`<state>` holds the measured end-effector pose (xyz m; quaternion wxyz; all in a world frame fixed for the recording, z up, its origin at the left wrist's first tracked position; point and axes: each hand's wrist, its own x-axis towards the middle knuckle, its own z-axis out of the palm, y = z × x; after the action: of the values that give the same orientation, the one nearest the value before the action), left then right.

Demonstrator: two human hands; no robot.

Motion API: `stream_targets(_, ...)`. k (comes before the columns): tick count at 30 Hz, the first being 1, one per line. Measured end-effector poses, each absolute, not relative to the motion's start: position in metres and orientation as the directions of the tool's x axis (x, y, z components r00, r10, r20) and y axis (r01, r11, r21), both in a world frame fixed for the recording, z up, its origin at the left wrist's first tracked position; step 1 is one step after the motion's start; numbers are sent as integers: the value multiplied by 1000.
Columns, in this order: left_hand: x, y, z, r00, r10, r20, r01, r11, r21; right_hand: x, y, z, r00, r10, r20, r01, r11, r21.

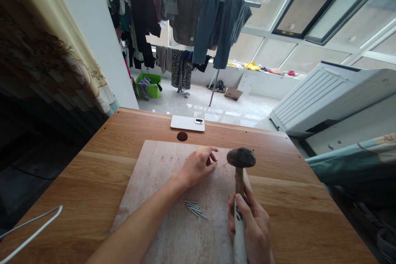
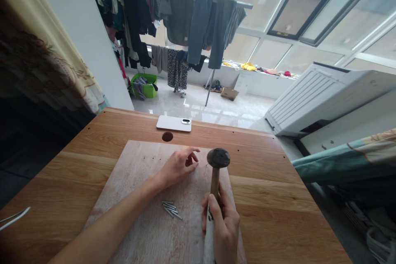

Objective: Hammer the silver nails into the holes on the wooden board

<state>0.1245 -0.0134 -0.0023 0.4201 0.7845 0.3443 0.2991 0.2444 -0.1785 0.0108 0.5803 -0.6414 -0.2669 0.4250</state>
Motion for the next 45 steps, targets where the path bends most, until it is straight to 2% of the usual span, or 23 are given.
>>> stream_targets(3, 115, -19, 12, 595, 766, 243, 306, -496, 813, 248, -174, 13, 527, 803, -277, -174, -217, -960)
stream_targets(5, 101, -28, 28, 656, 697, 291, 338, -615, 712, 249, -170, 17, 534, 789, -304, -190, -239, -952)
stream_targets(7, 83, -40, 44, 768, 603, 216, 381, -701, 603, 250, -168, 21, 540, 772, -335, -214, -259, -942)
stream_targets(9, 66, -53, 55, 870, 489, 59, 397, -767, 503, 250, -167, 23, 540, 763, -356, -229, -274, -934)
stream_targets(12, 53, -71, 58, 894, 438, -93, 439, -817, 373, 250, -167, 22, 516, 779, -357, -205, -292, -934)
stream_targets(19, 61, -85, 50, 889, 437, -134, 456, -822, 341, 251, -171, 16, 509, 796, -329, -192, -267, -944)
stream_targets(21, 63, -82, 54, 901, 415, -121, 431, -833, 348, 252, -170, 14, 515, 796, -318, -194, -253, -948)
stream_targets(23, 66, -73, 58, 910, 405, -87, 404, -821, 403, 253, -169, 14, 515, 794, -323, -206, -251, -946)
stream_targets(27, 71, -43, 57, 882, 470, 21, 333, -655, 679, 253, -169, 14, 502, 795, -341, -224, -262, -939)
stream_targets(29, 74, -29, 51, 863, 503, 31, 313, -583, 750, 253, -169, 14, 497, 799, -338, -221, -260, -940)
stream_targets(32, 77, -15, 39, 871, 491, 19, 283, -533, 797, 253, -169, 14, 494, 804, -332, -214, -257, -942)
stream_targets(34, 81, -9, 30, 843, 532, 76, 225, -478, 849, 254, -168, 14, 492, 805, -331, -214, -257, -942)
stream_targets(37, 87, -1, 17, 658, 726, 201, 181, -411, 894, 254, -168, 14, 491, 802, -339, -218, -264, -940)
stream_targets(40, 92, 3, 5, 484, 843, 235, 213, -375, 902, 252, -167, 17, 499, 796, -343, -220, -266, -938)
stream_targets(45, 89, -2, -3, 493, 834, 249, 249, -409, 878, 250, -167, 22, 520, 770, -369, -245, -279, -928)
